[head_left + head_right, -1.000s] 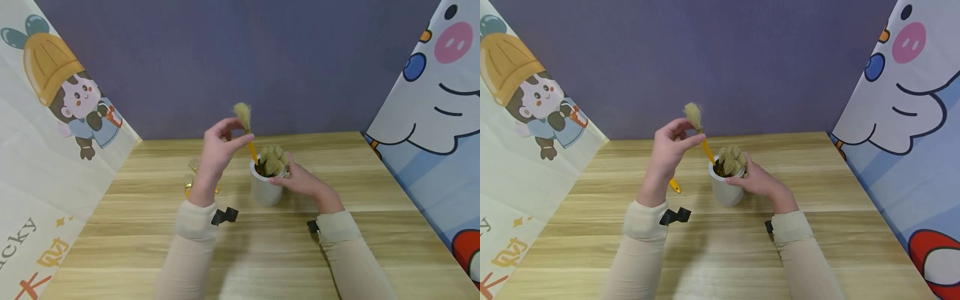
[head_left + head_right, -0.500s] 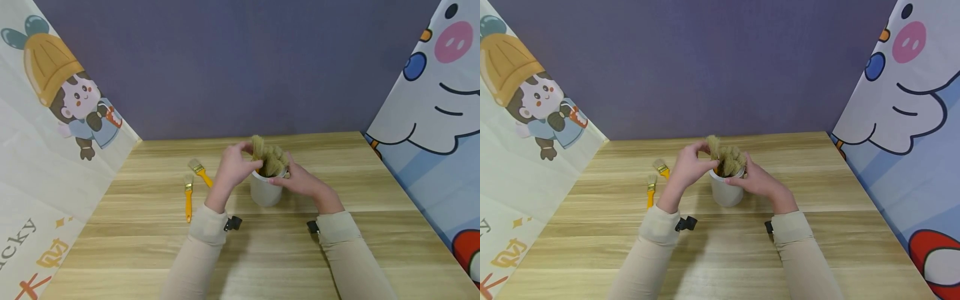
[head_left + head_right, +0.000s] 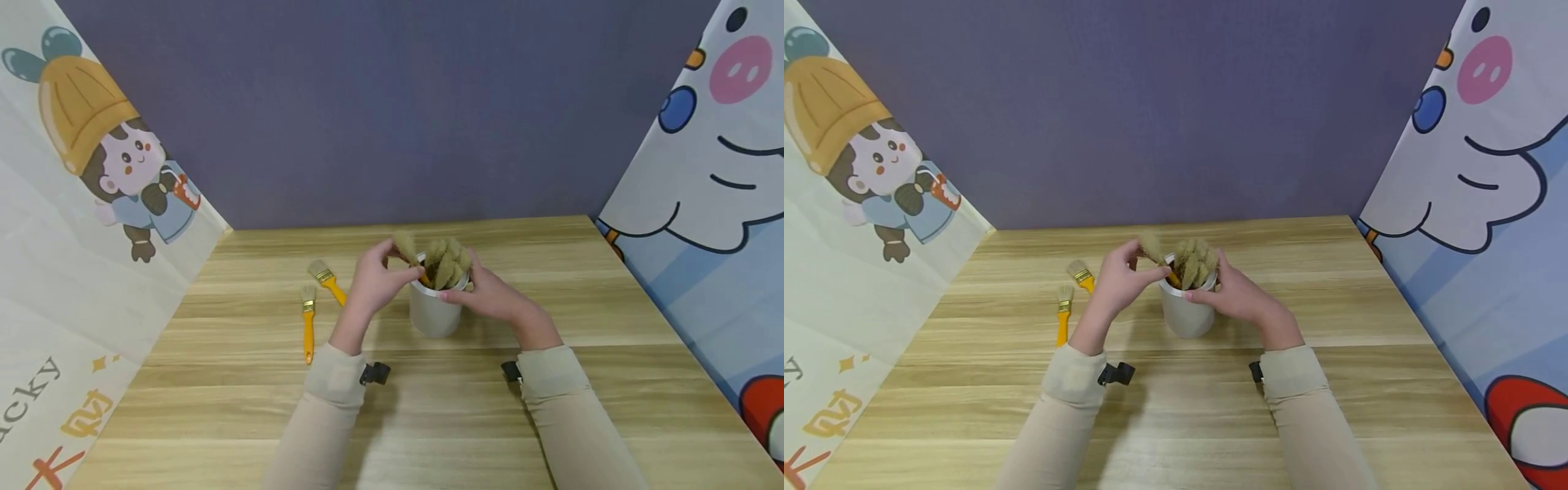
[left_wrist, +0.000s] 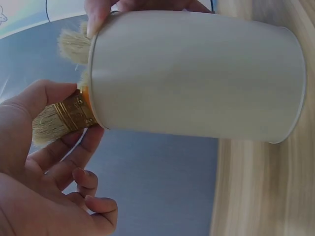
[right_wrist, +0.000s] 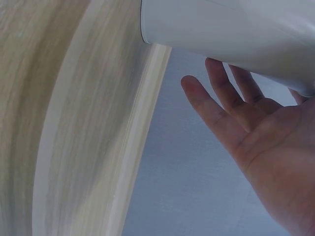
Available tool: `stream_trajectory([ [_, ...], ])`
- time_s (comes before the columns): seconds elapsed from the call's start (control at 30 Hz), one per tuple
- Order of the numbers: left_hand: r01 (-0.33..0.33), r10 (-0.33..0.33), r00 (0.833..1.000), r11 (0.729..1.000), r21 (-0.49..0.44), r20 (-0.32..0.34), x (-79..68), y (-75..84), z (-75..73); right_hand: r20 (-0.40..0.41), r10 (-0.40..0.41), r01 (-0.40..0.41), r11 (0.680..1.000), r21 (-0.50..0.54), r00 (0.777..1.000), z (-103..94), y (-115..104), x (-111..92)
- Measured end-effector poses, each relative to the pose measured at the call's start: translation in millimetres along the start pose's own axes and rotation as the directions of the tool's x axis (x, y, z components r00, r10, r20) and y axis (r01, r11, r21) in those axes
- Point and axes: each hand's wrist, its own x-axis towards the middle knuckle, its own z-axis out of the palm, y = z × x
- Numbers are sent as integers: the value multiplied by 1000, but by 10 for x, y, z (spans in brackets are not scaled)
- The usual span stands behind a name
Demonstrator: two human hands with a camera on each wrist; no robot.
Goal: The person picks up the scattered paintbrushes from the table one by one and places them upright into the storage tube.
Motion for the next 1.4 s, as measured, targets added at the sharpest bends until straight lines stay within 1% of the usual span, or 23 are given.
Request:
stream_trajectory([
  [0.1, 9, -9, 1000, 1000, -1, 6, -2, -31, 7, 5, -1, 1, 1000, -2, 1000, -5, 4, 0],
  [0.17, -1, 1, 1000, 1000, 15, 19, 0, -38, 19, 9, -4, 4, 1000, 0, 1000, -6, 6, 0],
  [0.23, -12, 10, 999, 999, 50, 39, -5, -19, 36, 11, -7, 7, 1000, 0, 1000, -5, 11, -3],
  [0.3, -38, 33, 998, 995, 97, 53, -12, 7, 59, 8, -11, 11, 1000, -5, 1000, -2, 13, -7],
  [0.43, -67, 56, 996, 981, 180, 64, -37, 66, 90, -5, -9, 9, 1000, -14, 1000, 6, 12, -15],
  [0.53, -69, 60, 997, 979, 190, 56, -58, 101, 86, -11, 1, -1, 1000, -10, 1000, 11, 10, -11],
  [0.63, -73, 65, 997, 980, 185, 51, -79, 147, 63, -9, -5, 4, 1000, -16, 1000, 10, 11, -6],
  [0.7, -78, 70, 996, 977, 197, 51, -87, 178, 50, -13, -7, 7, 1000, -22, 1000, 6, 10, -6],
  [0.87, -81, 64, 995, 969, 234, 79, -101, 250, 41, -13, -24, 23, 999, -28, 1000, -6, 1, -7],
  [1.0, -106, 79, 991, 959, 261, 110, -94, 283, 61, -5, -31, 31, 999, -17, 1000, -15, -10, -10],
  [1.07, -124, 91, 988, 950, 287, 125, -84, 288, 75, -2, -28, 28, 1000, -9, 1000, -19, -9, -10],
  [1.17, -141, 92, 984, 925, 352, 152, -77, 296, 94, 3, -29, 29, 1000, -6, 1000, -20, -8, -4],
  [1.3, -179, 92, 975, 866, 467, 204, -81, 307, 111, 7, -39, 39, 999, -11, 999, -12, -5, 5],
  [1.4, -220, 110, 966, 830, 512, 235, -82, 313, 109, 9, -43, 43, 999, -3, 999, -12, -5, 11],
])
